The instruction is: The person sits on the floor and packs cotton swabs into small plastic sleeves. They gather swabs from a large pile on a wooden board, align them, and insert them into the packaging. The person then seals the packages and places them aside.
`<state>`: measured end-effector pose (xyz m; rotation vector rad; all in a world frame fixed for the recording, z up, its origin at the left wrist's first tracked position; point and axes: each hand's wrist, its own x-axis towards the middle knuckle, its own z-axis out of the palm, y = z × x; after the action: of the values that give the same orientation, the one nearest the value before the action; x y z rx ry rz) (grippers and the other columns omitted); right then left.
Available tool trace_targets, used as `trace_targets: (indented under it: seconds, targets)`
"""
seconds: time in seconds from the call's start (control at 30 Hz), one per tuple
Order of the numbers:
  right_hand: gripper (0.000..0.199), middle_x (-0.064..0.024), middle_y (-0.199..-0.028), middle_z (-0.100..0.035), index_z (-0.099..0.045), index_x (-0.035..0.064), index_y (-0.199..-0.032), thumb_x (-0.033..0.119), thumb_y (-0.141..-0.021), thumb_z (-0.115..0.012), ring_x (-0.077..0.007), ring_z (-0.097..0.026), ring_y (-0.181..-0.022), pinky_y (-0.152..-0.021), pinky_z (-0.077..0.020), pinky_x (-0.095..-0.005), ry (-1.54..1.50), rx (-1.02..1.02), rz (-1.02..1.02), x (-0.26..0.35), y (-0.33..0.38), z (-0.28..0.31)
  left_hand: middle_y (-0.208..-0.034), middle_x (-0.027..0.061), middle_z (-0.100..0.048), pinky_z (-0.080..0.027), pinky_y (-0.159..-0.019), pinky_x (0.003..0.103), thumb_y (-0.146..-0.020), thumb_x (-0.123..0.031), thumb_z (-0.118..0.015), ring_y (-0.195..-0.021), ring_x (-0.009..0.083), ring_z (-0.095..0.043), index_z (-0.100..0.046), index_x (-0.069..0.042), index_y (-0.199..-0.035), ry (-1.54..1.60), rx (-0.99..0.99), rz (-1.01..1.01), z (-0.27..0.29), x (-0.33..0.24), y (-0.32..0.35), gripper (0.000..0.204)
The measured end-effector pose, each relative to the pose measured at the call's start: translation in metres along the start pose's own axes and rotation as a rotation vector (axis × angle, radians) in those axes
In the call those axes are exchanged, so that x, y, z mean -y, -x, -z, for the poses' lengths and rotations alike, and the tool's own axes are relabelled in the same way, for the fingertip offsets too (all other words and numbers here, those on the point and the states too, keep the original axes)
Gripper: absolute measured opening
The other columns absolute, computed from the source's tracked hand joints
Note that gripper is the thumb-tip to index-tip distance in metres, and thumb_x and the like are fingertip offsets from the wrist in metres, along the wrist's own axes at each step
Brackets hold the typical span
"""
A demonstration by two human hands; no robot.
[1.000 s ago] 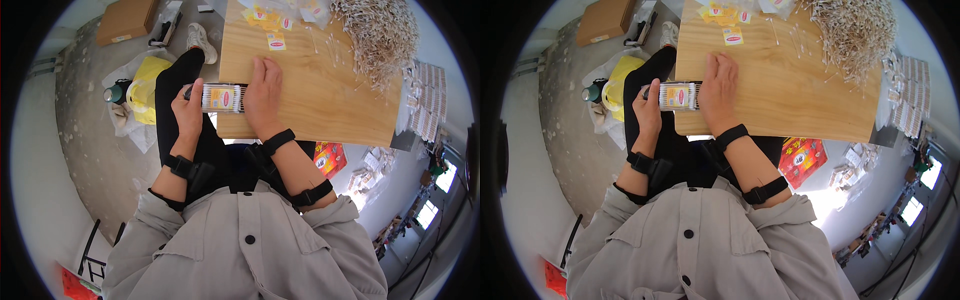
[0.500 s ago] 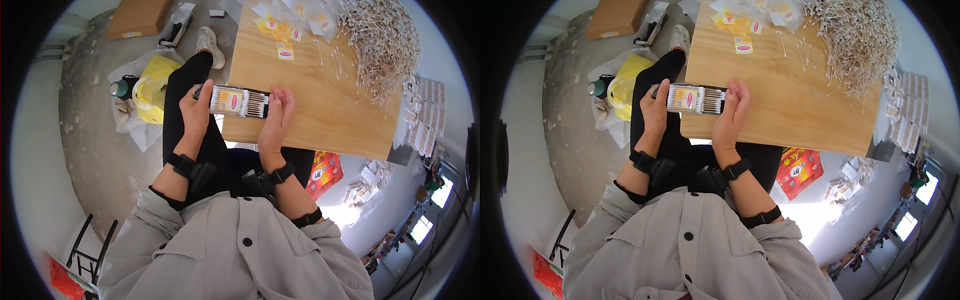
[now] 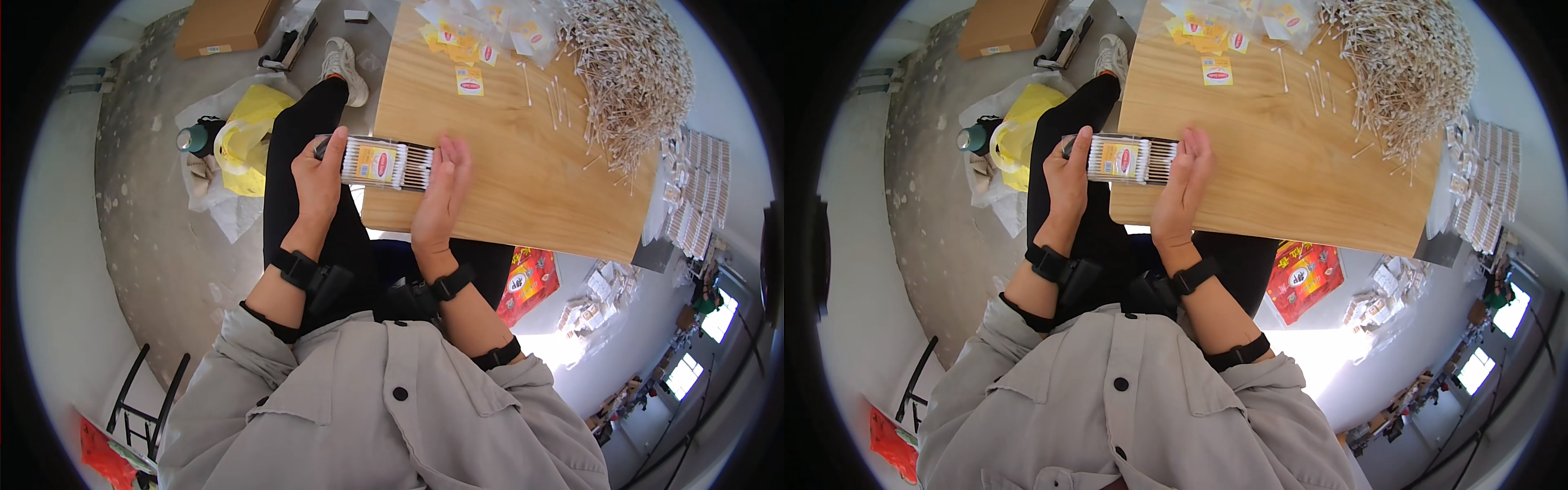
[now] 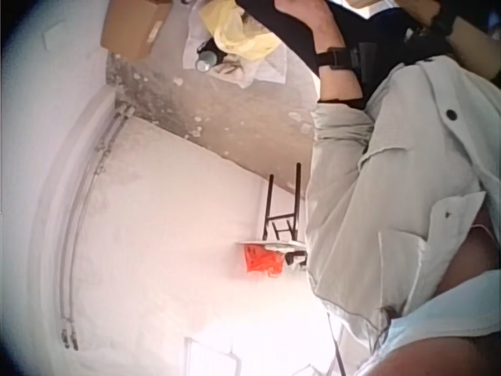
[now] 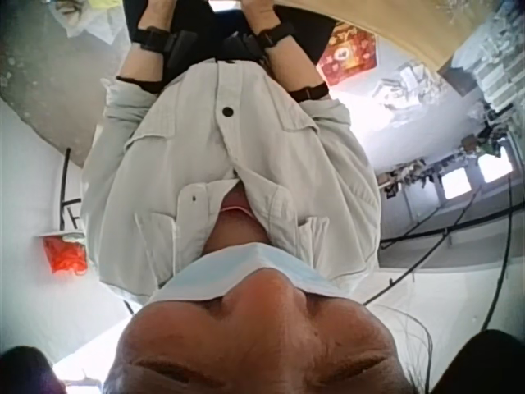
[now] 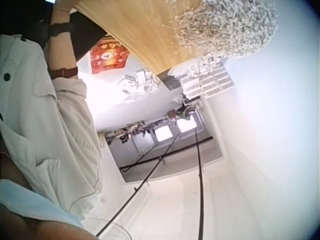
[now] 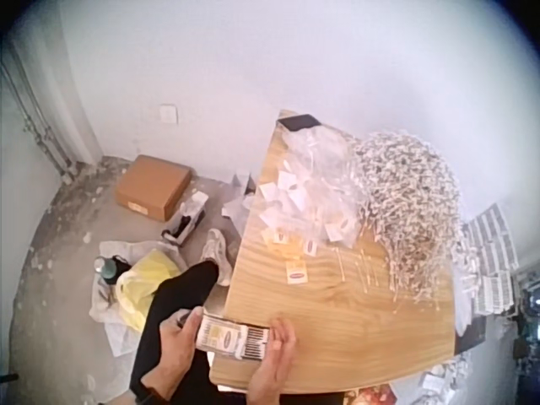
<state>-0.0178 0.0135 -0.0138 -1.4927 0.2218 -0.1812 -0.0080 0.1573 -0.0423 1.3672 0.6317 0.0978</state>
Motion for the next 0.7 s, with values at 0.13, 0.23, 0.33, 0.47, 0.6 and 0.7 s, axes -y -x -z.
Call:
trace_targets:
  seconds: [0.13, 0.23, 0.33, 0.47, 0.6, 0.7]
  targets:
    - [0.046, -0.0180, -0.143, -0.039, -0.030, -0.0041, -0.143, 0.024, -0.107, -0.032, -0.0269, -0.036, -0.137, -0.118, -0.0247, -0.0385, -0.016, 0.055, -0.012, 0.000, 0.000, -0.004, -0.071, -0.0043, -0.058, -0.041, -0.059, 0.021, -0.094, -0.028, -0.069, -0.065, 0.0024, -0.047, -0.067, 0.003, -0.085, -0.006, 0.024, 0.001, 0.001, 0.004, -0.002, 0.032]
    - [0.047, -0.0182, -0.143, -0.038, -0.030, -0.0040, -0.144, 0.025, -0.107, -0.032, -0.0276, -0.036, -0.137, -0.118, -0.0244, -0.0387, -0.004, 0.067, -0.014, 0.001, 0.002, -0.010, -0.071, -0.0041, -0.059, -0.042, -0.059, 0.021, -0.094, -0.028, -0.069, -0.065, 0.0023, -0.048, -0.067, 0.003, -0.085, -0.009, 0.011, -0.014, -0.001, 0.005, -0.001, 0.032]
    - [0.048, -0.0182, -0.144, -0.036, -0.029, -0.0039, -0.144, 0.026, -0.106, -0.033, -0.0285, -0.036, -0.138, -0.118, -0.0239, -0.0390, 0.016, 0.084, -0.012, 0.001, 0.003, -0.013, -0.070, -0.0042, -0.058, -0.041, -0.058, 0.021, -0.094, -0.028, -0.068, -0.065, 0.0019, -0.047, -0.067, 0.003, -0.084, 0.008, 0.011, -0.012, -0.001, 0.003, 0.000, 0.033]
    - [0.047, -0.0193, -0.144, -0.037, -0.028, -0.0044, -0.144, 0.024, -0.106, -0.031, -0.0266, -0.036, -0.137, -0.118, -0.0237, -0.0374, 0.061, 0.098, -0.005, 0.003, 0.005, -0.023, -0.069, -0.0052, -0.056, -0.039, -0.056, 0.021, -0.095, -0.029, -0.067, -0.064, 0.0016, -0.045, -0.065, 0.002, -0.081, -0.017, 0.010, -0.005, -0.002, 0.003, 0.000, 0.033]
    - [0.047, -0.0165, -0.139, -0.038, -0.032, -0.0033, -0.143, 0.025, -0.106, -0.032, -0.0285, -0.040, -0.133, -0.116, -0.0262, -0.0387, 0.107, 0.093, -0.035, 0.006, 0.005, -0.033, -0.067, -0.0065, -0.052, -0.038, -0.054, 0.022, -0.095, -0.029, -0.067, -0.063, 0.0016, -0.041, -0.061, 0.000, -0.076, 0.014, 0.014, -0.014, -0.005, -0.001, 0.001, 0.035]
    - [0.047, -0.0159, -0.137, -0.039, -0.033, -0.0033, -0.143, 0.025, -0.106, -0.033, -0.0277, -0.040, -0.132, -0.115, -0.0267, -0.0382, 0.076, 0.073, -0.020, 0.001, 0.005, -0.033, -0.067, -0.0070, -0.051, -0.037, -0.055, 0.022, -0.096, -0.028, -0.066, -0.063, 0.0015, -0.040, -0.061, -0.002, -0.075, 0.009, 0.035, -0.011, -0.002, 0.003, -0.001, 0.033]
